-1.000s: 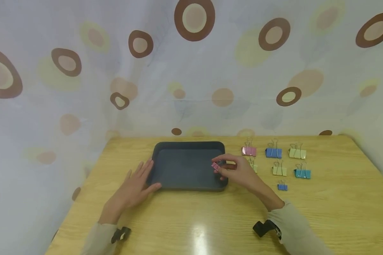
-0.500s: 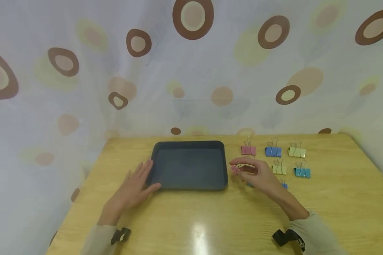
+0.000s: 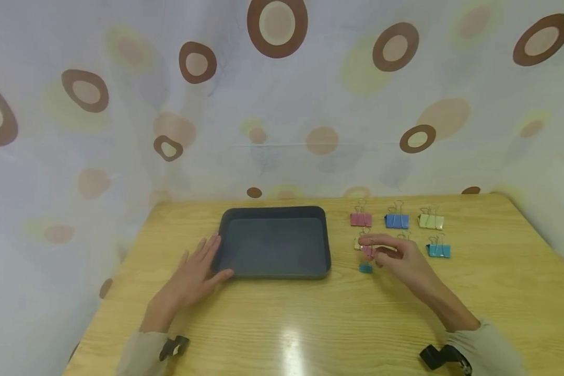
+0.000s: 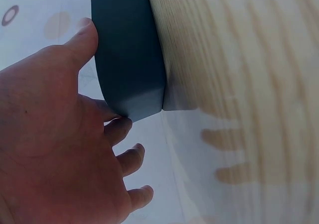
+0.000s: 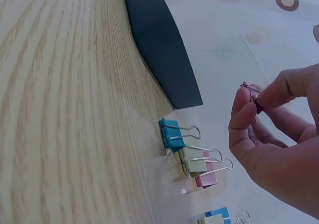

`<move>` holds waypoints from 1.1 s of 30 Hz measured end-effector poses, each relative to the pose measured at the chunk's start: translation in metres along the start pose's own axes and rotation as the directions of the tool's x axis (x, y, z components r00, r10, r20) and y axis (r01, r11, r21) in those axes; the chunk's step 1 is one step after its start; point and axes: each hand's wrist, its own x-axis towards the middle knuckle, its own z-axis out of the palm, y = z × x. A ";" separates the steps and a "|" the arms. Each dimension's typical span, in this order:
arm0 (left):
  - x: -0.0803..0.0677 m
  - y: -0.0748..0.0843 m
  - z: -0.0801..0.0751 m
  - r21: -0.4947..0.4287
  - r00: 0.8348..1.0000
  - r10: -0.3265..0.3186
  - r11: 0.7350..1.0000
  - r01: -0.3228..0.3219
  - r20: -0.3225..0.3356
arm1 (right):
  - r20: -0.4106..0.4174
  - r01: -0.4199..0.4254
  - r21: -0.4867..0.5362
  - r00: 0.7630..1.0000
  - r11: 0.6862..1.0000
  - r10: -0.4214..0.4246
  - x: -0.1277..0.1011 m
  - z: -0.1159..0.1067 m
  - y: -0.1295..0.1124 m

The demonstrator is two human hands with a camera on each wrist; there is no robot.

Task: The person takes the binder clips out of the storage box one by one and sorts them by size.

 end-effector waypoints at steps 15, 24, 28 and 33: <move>-0.006 -0.003 0.001 -0.012 0.999 0.012 1.000 -0.012 -0.039 | -0.002 -0.032 0.067 0.999 0.997 0.032 -0.011 -0.017 0.000; -0.004 0.001 -0.001 -0.001 1.000 -0.003 1.000 0.003 0.001 | -0.069 -0.083 -0.041 0.994 0.996 0.080 -0.028 -0.032 -0.004; 0.000 0.001 -0.001 -0.003 1.000 0.005 1.000 -0.005 0.001 | -0.127 -0.061 -0.062 0.991 0.996 0.052 -0.034 -0.039 -0.002; 0.001 0.003 0.000 -0.008 1.000 0.003 1.000 -0.003 0.011 | -0.158 -0.059 -0.067 0.986 0.996 0.048 -0.040 -0.048 0.005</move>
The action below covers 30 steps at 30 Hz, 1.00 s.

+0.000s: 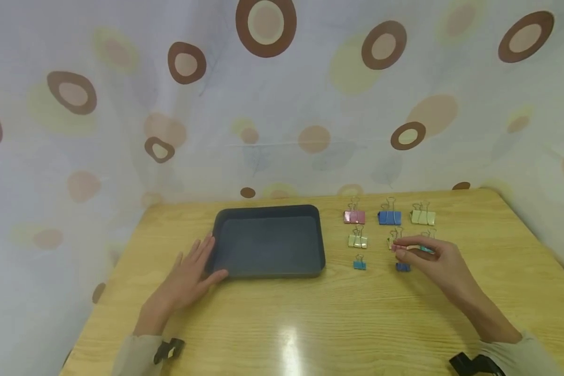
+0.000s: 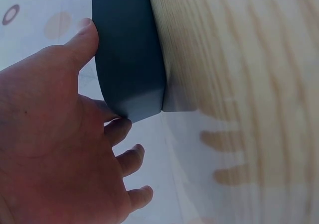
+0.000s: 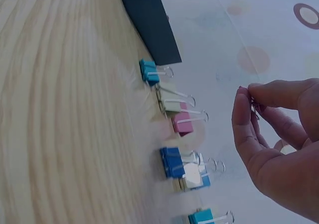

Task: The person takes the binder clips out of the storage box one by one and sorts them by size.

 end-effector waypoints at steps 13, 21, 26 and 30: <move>-0.001 -0.004 0.001 -0.020 0.998 0.046 0.999 -0.047 -0.046 | -0.028 -0.009 0.031 1.000 0.999 0.010 -0.013 -0.035 0.017; -0.001 -0.006 0.000 -0.032 0.999 0.032 0.999 -0.033 -0.035 | -0.061 -0.061 -0.051 0.996 0.997 0.058 -0.013 -0.055 0.036; 0.000 -0.009 0.003 -0.008 0.999 0.022 1.000 -0.022 -0.027 | -0.065 -0.132 -0.143 0.990 0.981 0.124 -0.013 -0.063 0.051; -0.002 -0.008 0.000 -0.016 1.000 0.015 1.000 -0.016 -0.021 | -0.048 -0.156 -0.189 0.988 0.969 0.150 -0.013 -0.062 0.055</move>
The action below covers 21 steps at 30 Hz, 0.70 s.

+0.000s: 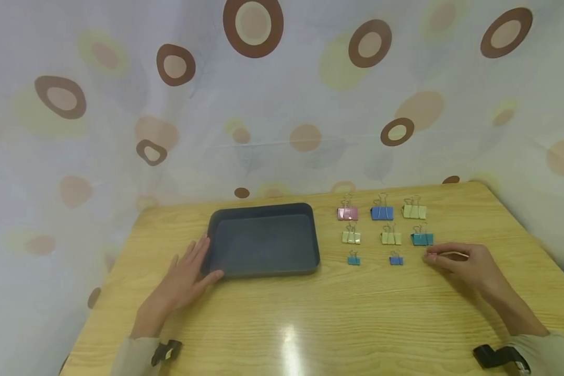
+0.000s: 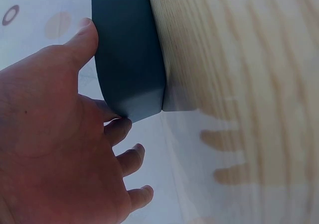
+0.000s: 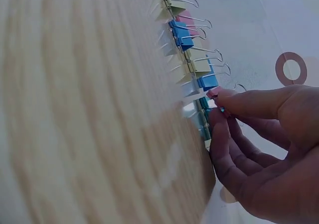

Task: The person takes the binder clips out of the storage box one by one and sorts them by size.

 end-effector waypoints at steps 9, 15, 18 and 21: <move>-0.003 -0.006 0.000 0.006 1.000 0.002 1.000 -0.002 -0.006 | -0.009 0.010 -0.195 1.000 0.981 -0.012 0.003 0.007 -0.002; -0.005 -0.002 -0.005 -0.003 1.000 -0.012 1.000 0.012 0.006 | 0.002 0.012 -0.229 1.000 0.973 -0.011 0.005 0.010 -0.002; -0.005 -0.005 -0.004 -0.014 1.000 0.001 1.000 -0.002 -0.013 | 0.006 0.013 -0.219 1.000 0.976 -0.012 0.006 0.011 -0.001; -0.004 -0.009 -0.002 -0.023 1.000 0.011 1.000 -0.011 -0.024 | 0.000 0.016 -0.237 1.000 0.971 -0.016 0.006 0.011 0.000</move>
